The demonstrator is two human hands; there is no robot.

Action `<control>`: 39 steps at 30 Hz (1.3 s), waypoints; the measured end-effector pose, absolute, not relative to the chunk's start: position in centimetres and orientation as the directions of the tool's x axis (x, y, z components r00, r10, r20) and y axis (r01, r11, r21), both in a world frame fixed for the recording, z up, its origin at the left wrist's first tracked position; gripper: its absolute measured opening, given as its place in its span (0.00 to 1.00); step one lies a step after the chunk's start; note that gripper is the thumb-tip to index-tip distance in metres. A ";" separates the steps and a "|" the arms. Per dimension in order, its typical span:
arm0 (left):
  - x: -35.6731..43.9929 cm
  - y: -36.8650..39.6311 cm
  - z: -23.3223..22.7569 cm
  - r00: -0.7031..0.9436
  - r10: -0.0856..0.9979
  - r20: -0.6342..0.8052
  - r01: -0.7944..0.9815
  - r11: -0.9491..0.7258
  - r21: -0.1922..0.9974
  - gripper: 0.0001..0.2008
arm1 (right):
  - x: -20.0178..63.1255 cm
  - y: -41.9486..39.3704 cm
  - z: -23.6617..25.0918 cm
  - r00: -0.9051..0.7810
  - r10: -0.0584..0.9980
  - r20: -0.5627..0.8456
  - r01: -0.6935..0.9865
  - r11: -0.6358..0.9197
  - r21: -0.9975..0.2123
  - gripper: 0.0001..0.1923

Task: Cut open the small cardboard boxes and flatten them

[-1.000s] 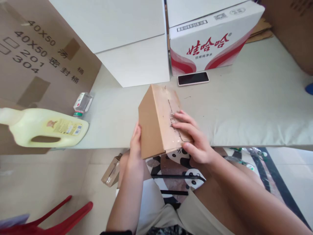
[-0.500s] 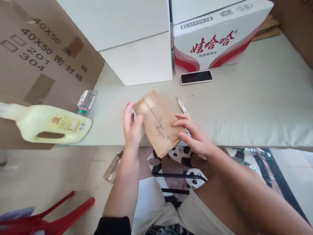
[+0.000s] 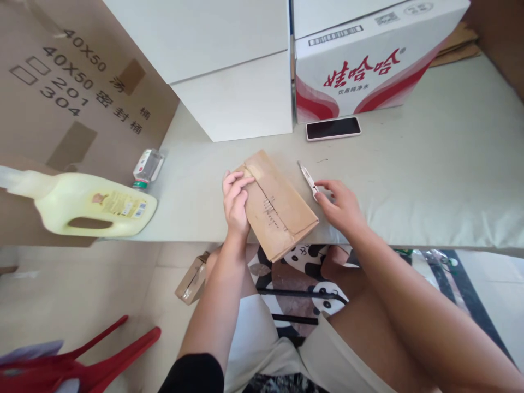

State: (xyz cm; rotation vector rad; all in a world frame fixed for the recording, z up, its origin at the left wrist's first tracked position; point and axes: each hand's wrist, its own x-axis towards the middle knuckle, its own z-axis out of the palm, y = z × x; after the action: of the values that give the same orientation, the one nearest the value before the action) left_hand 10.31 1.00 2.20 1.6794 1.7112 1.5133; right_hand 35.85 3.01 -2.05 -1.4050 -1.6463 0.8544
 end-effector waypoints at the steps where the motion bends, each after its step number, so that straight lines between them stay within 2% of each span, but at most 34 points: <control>1: 10.3 1.0 2.2 -0.268 0.860 0.434 0.536 -0.241 0.809 0.16 | 36.0 3.3 -2.5 -0.109 0.979 0.170 0.577 0.202 -0.791 0.20; 2: 10.3 1.0 2.2 -0.267 0.861 0.434 0.534 -0.243 0.810 0.16 | 36.1 3.5 -3.0 -0.158 0.971 0.179 0.654 0.239 -0.718 0.21; 4: 10.3 0.9 2.2 -0.265 0.861 0.434 0.528 -0.247 0.812 0.17 | 36.0 3.6 -3.6 -0.226 0.962 0.155 0.713 0.272 -0.646 0.20; 9: 10.3 0.9 2.0 -0.250 0.861 0.444 0.537 -0.258 0.803 0.17 | 35.6 3.4 -3.2 -0.232 0.967 0.104 0.758 0.247 -0.603 0.15; 13: 10.2 1.0 1.9 -0.257 0.850 0.460 0.522 -0.279 0.806 0.16 | 35.5 4.0 -2.3 -0.193 0.980 0.054 0.787 0.188 -0.587 0.07; 16: 10.2 1.1 1.9 -0.263 0.854 0.449 0.534 -0.259 0.805 0.16 | 35.5 4.4 -1.8 -0.171 0.985 0.014 0.772 0.143 -0.620 0.08; 21: 10.5 1.0 1.7 -0.265 0.849 0.457 0.535 -0.265 0.803 0.15 | 36.1 5.0 -0.4 -0.134 0.990 -0.044 0.669 0.058 -0.741 0.09; 24: 11.0 1.0 1.4 -0.268 0.831 0.488 0.536 -0.292 0.792 0.15 | 37.0 5.3 0.8 -0.062 0.997 -0.050 0.502 -0.012 -0.865 0.08; 27: 11.8 1.0 1.1 -0.259 0.816 0.517 0.571 -0.302 0.763 0.17 | 37.7 4.9 2.3 0.144 0.989 -0.013 0.136 -0.033 -0.990 0.07; 29: 12.6 1.0 1.0 -0.240 0.808 0.539 0.597 -0.314 0.738 0.20 | 37.9 3.9 3.5 0.246 0.968 0.045 0.000 0.046 -0.999 0.06; 31: 13.6 0.9 1.1 -0.188 0.805 0.562 0.626 -0.342 0.700 0.22 | 37.7 2.4 4.8 0.262 0.954 0.146 0.038 0.141 -0.989 0.06; 35: 15.6 0.3 1.1 -0.064 0.819 0.570 0.654 -0.397 0.644 0.22 | 37.1 -0.5 6.9 0.161 0.904 0.395 0.278 0.343 -0.897 0.05; 39: 17.1 -0.3 0.4 -0.170 0.830 0.531 0.616 -0.331 0.715 0.25 | 36.7 -1.3 7.5 0.106 0.848 0.519 0.415 0.437 -0.798 0.07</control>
State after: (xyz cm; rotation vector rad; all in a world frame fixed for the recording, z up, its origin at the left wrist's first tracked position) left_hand 17.13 -0.27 0.36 1.8738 1.6759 1.5078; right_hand 36.72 -1.29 7.47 -1.1659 -1.5102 0.4596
